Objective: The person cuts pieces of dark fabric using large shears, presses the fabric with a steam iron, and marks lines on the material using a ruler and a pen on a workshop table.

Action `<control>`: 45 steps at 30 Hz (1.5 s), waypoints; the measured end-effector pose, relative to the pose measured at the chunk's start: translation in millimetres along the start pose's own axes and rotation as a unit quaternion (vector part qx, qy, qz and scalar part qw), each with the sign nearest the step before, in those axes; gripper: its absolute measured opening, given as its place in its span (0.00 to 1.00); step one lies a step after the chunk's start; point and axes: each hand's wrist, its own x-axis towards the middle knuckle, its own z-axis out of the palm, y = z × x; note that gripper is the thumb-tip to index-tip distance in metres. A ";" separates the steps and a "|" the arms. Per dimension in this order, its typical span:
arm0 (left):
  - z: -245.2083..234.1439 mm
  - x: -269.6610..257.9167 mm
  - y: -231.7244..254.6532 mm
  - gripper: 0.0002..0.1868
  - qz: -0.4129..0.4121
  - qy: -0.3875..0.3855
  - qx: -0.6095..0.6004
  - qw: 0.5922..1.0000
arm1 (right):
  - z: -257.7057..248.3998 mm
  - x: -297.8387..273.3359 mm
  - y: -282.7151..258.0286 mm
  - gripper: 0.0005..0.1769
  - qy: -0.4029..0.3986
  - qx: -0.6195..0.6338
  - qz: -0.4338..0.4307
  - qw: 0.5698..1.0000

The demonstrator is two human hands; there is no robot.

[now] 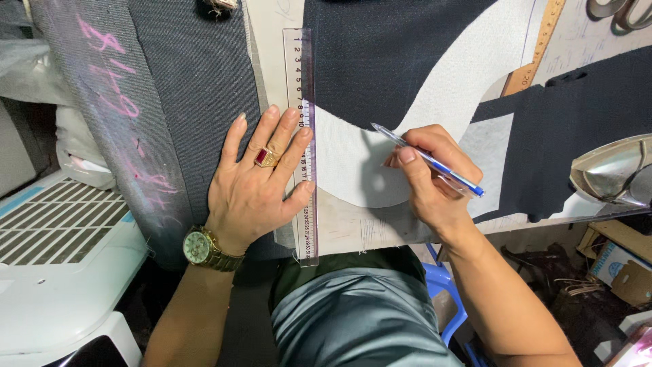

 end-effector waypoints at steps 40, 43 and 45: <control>-95.1 -75.5 -6.6 0.12 -0.443 0.228 -0.609 0.617 | 69.7 65.4 -47.0 0.11 -0.064 0.009 -0.203 0.977; -91.2 -129.0 43.7 0.19 -0.439 0.172 -0.624 0.622 | 64.9 86.0 -35.7 0.13 -0.038 -0.020 -0.216 0.975; -72.5 -179.0 70.6 0.09 -0.436 0.170 -0.547 0.694 | 50.0 94.2 -21.1 0.14 0.010 -0.030 -0.216 0.976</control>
